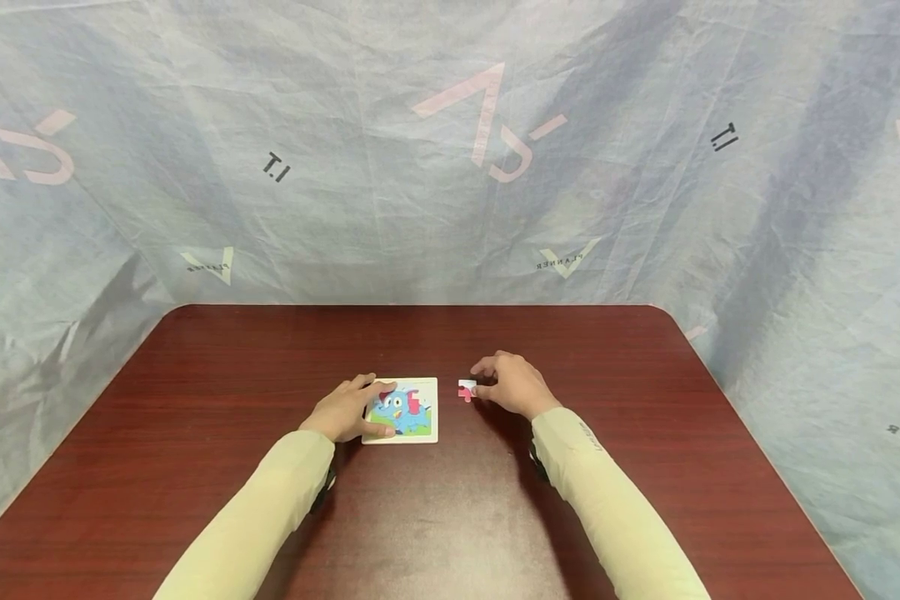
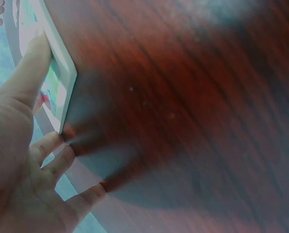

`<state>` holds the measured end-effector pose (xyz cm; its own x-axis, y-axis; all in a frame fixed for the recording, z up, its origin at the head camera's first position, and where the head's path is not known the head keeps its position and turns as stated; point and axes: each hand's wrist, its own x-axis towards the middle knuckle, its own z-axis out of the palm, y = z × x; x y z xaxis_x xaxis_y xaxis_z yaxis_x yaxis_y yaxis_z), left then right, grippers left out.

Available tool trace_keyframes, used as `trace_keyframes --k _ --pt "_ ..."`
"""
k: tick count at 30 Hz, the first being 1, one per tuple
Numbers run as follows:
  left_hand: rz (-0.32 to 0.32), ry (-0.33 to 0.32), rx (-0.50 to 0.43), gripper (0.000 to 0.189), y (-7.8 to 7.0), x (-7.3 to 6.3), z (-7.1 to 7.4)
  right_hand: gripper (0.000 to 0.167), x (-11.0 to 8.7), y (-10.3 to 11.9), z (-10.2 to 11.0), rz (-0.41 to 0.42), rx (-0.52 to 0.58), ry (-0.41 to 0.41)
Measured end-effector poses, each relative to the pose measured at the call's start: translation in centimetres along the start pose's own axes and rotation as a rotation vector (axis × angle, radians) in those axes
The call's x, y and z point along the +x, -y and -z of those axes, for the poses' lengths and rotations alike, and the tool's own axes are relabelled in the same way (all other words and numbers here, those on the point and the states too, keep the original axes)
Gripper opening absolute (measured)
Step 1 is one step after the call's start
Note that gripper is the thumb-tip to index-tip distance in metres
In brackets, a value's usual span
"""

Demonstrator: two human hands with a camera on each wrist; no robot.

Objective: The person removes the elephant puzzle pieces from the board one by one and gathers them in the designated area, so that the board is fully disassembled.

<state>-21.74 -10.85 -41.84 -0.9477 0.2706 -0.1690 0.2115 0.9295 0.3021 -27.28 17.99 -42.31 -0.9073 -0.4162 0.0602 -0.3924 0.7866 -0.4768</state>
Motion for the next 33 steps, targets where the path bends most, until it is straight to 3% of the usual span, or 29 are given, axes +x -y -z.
trace_keyframes --k 15,33 --pt "-0.005 0.0 -0.007 0.075 0.0 0.0 0.1 0.031 -0.8 1.8 -0.9 -0.065 0.207 -0.04" --pt "-0.009 -0.005 -0.001 0.075 0.0 0.2 -0.2 0.027 -0.4 5.2 -3.1 -0.069 0.18 -0.041"
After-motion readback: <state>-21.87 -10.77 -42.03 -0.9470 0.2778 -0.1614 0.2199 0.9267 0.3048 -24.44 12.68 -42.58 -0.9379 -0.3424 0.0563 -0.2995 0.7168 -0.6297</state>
